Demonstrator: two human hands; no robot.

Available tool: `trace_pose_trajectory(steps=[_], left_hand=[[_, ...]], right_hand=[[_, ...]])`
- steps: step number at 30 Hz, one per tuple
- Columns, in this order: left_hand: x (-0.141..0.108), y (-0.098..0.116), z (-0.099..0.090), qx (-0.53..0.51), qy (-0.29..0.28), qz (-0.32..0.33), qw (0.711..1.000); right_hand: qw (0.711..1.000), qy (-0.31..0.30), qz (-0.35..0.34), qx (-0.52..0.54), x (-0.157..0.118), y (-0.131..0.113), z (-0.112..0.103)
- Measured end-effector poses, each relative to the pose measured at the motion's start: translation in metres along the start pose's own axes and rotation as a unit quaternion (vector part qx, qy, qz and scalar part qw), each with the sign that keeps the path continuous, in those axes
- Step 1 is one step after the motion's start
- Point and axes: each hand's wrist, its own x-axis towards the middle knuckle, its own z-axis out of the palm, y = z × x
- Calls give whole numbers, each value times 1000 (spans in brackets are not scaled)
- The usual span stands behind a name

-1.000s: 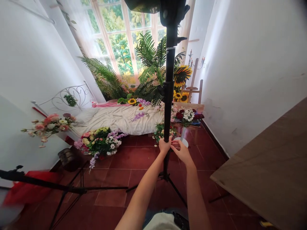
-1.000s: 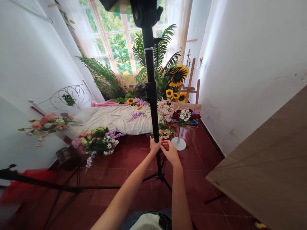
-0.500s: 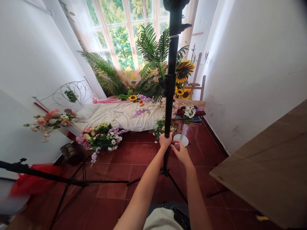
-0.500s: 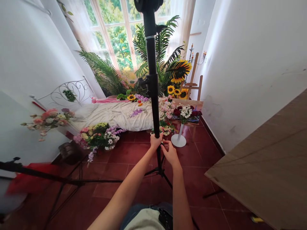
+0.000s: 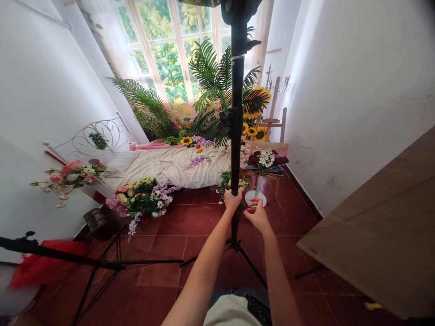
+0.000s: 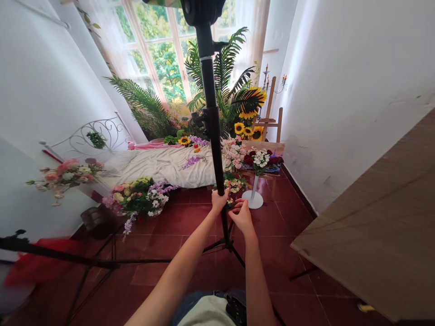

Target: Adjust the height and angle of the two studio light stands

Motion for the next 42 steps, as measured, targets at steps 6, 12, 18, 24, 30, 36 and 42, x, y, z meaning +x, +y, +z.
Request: trace_pose_trajectory(steps=[6,12,18,24,30,36,42], left_hand=[[2,-6,4,-4,8,15,1000],[6,-11,7,-8,10,21,1000],[6,-12,8,-3,7,15,1000],[5,-9,6,-8,8,11,1000],[5,-6,3,-3,2,3,1000],[4,-7,5,-5,4,7,1000],[2,-5,3,-6,-2,-3,1000]], right_hand=[[991,-22,-102,-84,-1,-1,5],[993,-6,-58,-98,-3,-6,4],[991,37,74,106,0,-4,18],[897,-31,288,334,5,1,24],[985,-11,116,126,3,-1,20],[987,-76,-26,-141,-5,-13,3],[978,29,-21,-206,-12,-12,14]])
